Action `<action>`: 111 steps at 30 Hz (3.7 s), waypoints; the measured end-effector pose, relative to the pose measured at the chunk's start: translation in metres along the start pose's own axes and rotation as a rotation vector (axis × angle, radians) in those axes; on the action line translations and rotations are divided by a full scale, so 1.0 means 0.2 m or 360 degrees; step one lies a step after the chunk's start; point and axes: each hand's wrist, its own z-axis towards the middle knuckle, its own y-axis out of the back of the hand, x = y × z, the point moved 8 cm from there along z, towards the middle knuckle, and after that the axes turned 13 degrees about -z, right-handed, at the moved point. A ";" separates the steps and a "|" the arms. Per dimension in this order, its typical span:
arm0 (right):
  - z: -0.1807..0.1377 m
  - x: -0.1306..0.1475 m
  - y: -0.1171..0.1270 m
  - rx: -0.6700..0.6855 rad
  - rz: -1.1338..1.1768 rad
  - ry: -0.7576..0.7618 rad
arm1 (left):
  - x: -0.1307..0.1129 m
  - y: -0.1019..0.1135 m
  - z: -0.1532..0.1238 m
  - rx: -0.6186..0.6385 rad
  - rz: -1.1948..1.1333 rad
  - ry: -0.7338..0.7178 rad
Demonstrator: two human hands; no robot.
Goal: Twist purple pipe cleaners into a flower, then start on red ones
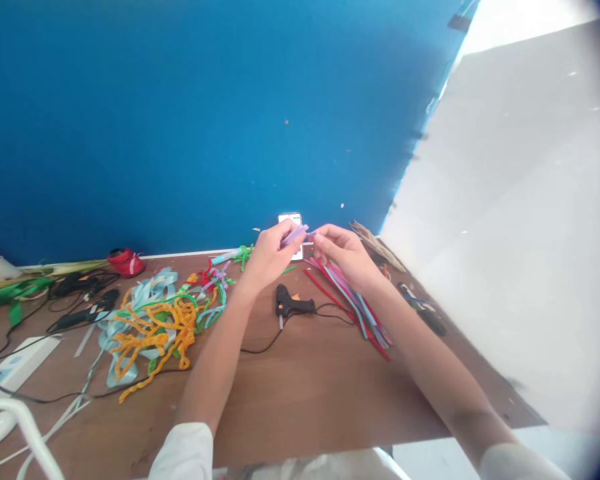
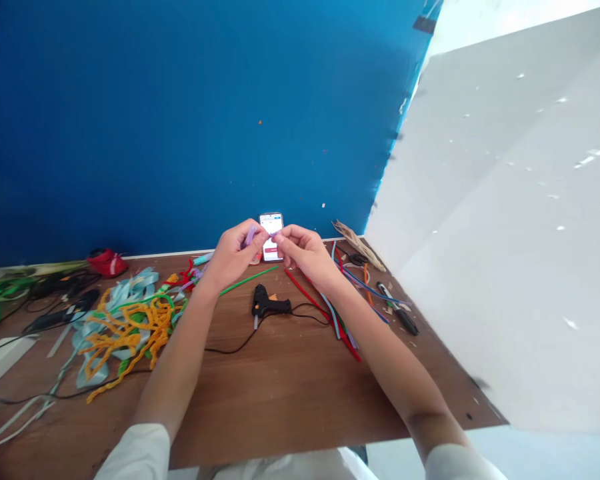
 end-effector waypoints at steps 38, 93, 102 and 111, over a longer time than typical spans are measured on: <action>0.02 -0.02 0.03 0.0044 0.0143 0.0014 | -0.04 -0.08 -0.01 0.0008 0.0082 -0.0278; -0.01 -0.04 -0.05 0.0384 0.0358 -0.0200 | -0.11 -0.05 -0.03 0.0125 0.0298 -0.0444; -0.02 -0.04 -0.04 0.0394 0.0362 -0.0219 | -0.09 -0.06 -0.02 0.0134 0.0367 -0.0462; -0.03 -0.05 -0.06 0.0466 0.0396 -0.0289 | -0.08 -0.07 -0.03 0.0160 0.0408 -0.0414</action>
